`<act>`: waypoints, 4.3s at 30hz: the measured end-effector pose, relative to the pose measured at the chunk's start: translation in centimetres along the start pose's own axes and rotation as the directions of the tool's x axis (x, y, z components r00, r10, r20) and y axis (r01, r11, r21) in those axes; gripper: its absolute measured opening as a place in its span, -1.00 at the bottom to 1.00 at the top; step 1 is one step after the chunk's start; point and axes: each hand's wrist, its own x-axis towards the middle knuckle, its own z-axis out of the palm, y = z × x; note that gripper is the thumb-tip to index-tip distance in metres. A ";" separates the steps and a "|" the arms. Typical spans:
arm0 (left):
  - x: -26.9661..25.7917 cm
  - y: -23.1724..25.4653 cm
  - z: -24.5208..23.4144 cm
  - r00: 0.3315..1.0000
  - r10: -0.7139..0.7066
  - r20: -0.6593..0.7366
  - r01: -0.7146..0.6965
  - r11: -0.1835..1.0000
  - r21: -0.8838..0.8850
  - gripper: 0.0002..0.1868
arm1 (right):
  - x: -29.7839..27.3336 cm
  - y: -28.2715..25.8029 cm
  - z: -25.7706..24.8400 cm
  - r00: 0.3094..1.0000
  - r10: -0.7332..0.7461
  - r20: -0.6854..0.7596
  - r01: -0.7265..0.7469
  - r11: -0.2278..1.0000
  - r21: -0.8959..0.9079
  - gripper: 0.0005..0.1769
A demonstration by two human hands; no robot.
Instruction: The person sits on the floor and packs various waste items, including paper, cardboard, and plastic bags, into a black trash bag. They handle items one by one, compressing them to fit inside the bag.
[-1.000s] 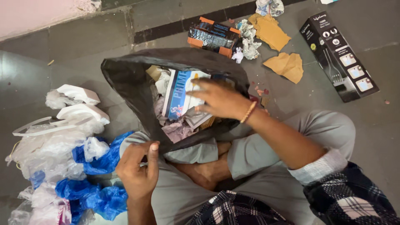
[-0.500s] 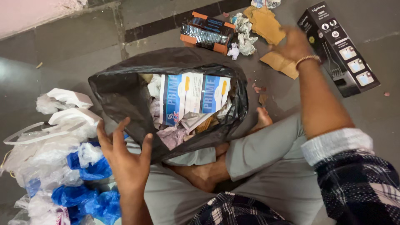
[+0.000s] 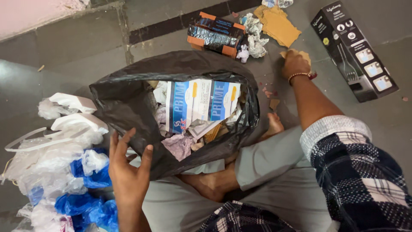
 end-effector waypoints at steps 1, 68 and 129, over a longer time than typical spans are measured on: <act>0.0 0.0 0.0 1.000 0.001 0.000 -0.001 1.000 -0.008 -0.45 | 0.5 0.3 0.1 0.999 0.002 -0.039 -0.002 1.000 0.013 -0.53; -0.8 -0.6 -1.1 0.979 -0.065 -0.193 0.044 0.992 -0.115 -0.62 | 3.8 -8.6 -2.6 0.883 -0.171 -0.438 0.459 0.517 0.723 -0.70; -4.1 4.9 3.4 0.751 0.582 0.312 -0.578 0.808 -0.115 -0.85 | -28.6 -22.3 -17.6 0.221 -0.974 -0.055 0.974 0.224 -0.035 -0.73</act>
